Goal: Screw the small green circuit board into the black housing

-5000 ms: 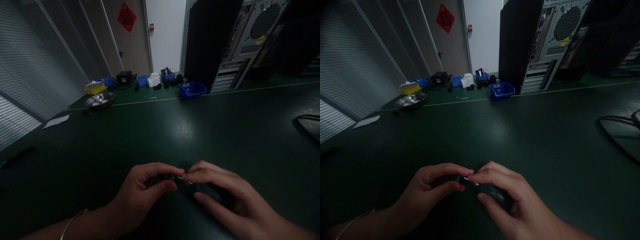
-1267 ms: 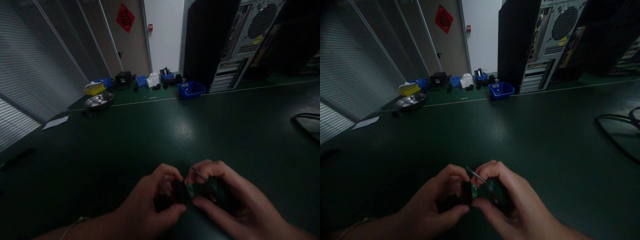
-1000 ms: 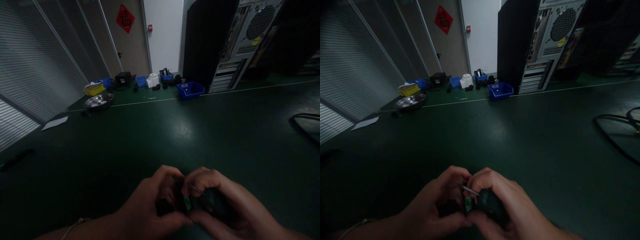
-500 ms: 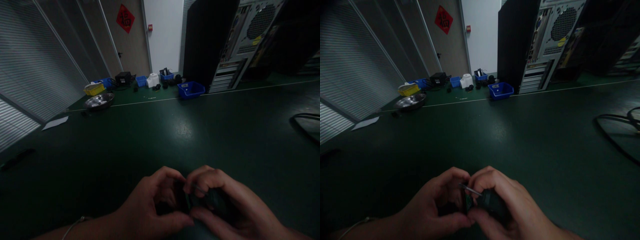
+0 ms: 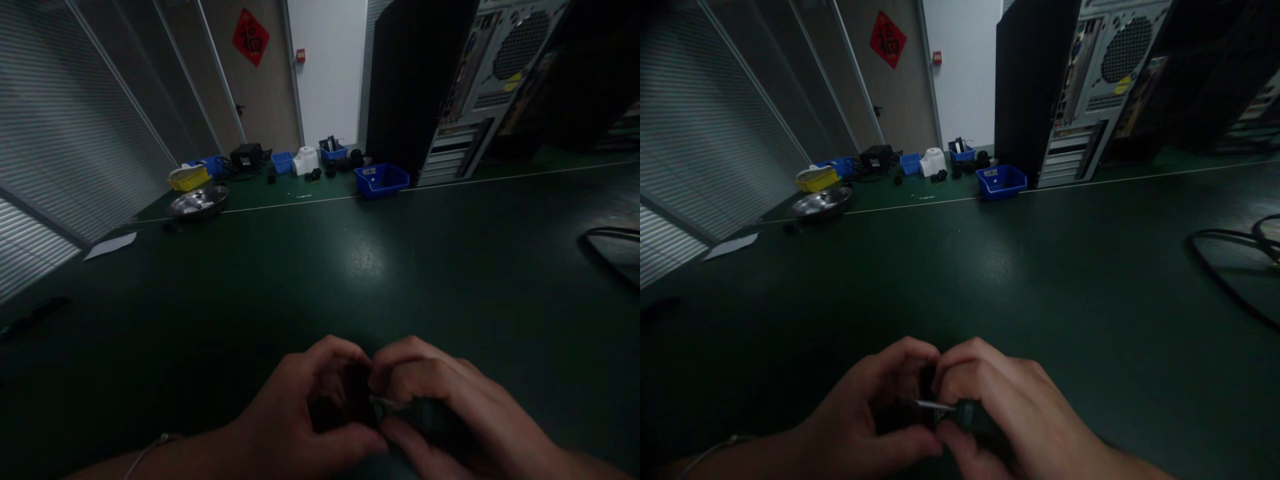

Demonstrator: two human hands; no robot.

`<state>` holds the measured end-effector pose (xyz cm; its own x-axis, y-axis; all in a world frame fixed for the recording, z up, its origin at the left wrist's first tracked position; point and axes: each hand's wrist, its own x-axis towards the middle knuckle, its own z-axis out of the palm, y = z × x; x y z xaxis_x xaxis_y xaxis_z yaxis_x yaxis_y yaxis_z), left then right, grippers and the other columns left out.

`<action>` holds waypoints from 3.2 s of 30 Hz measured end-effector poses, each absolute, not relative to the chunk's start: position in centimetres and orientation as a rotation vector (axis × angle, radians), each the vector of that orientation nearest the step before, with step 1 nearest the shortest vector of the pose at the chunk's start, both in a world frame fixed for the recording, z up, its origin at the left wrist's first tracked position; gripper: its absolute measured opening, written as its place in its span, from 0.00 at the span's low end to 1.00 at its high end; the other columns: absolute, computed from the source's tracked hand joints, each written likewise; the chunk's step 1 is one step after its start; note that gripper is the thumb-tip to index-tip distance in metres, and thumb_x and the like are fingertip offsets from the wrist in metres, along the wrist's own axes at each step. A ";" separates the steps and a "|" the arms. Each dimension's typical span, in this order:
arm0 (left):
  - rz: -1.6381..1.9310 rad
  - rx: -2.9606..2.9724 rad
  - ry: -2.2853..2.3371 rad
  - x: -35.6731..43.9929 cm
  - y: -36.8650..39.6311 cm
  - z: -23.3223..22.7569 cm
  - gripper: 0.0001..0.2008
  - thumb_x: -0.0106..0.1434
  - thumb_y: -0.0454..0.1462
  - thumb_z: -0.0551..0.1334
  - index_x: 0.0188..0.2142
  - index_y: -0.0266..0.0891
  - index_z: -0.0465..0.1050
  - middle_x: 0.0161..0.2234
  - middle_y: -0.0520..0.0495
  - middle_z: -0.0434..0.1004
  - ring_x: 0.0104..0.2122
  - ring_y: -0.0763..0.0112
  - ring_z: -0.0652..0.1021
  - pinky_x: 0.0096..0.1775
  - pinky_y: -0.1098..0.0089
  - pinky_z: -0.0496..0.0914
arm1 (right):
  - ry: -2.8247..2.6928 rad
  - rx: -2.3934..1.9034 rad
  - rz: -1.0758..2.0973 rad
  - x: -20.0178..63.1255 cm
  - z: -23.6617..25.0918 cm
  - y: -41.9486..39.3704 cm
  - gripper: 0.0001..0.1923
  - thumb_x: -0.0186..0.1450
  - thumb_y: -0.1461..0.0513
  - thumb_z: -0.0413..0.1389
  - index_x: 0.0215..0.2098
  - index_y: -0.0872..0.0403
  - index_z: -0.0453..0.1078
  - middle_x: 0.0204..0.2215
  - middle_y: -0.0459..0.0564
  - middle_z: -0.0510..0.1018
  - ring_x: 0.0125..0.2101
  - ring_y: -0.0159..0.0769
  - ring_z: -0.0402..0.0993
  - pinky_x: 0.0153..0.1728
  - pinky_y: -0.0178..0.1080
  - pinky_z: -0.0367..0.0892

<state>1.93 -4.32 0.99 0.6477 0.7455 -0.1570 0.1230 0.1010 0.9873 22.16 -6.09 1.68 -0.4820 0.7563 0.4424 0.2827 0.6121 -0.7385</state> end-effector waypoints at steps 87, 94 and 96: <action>0.667 1.155 0.620 1.7 -4.0 0.5 0.13 0.65 0.36 0.59 0.47 0.39 0.59 0.37 0.47 0.70 0.36 0.73 0.72 0.41 0.69 0.68 | -2.003 -0.961 0.669 22.7 1.9 -6.1 0.16 0.61 0.70 0.56 0.45 0.50 0.67 0.35 0.49 0.78 0.37 0.36 0.78 0.35 0.31 0.75; 0.685 1.243 0.780 1.6 -3.9 1.4 0.10 0.67 0.38 0.57 0.46 0.38 0.63 0.37 0.48 0.70 0.35 0.74 0.72 0.39 0.71 0.69 | -2.073 -0.913 0.748 22.8 1.9 -5.8 0.21 0.63 0.71 0.53 0.53 0.46 0.65 0.41 0.48 0.77 0.42 0.33 0.76 0.42 0.31 0.73; 0.669 1.325 0.848 1.5 -3.8 1.4 0.11 0.67 0.39 0.56 0.48 0.39 0.66 0.35 0.48 0.70 0.34 0.74 0.72 0.38 0.72 0.69 | -2.085 -0.956 0.768 22.9 1.7 -5.8 0.20 0.64 0.70 0.53 0.52 0.47 0.66 0.42 0.49 0.76 0.43 0.34 0.75 0.44 0.33 0.73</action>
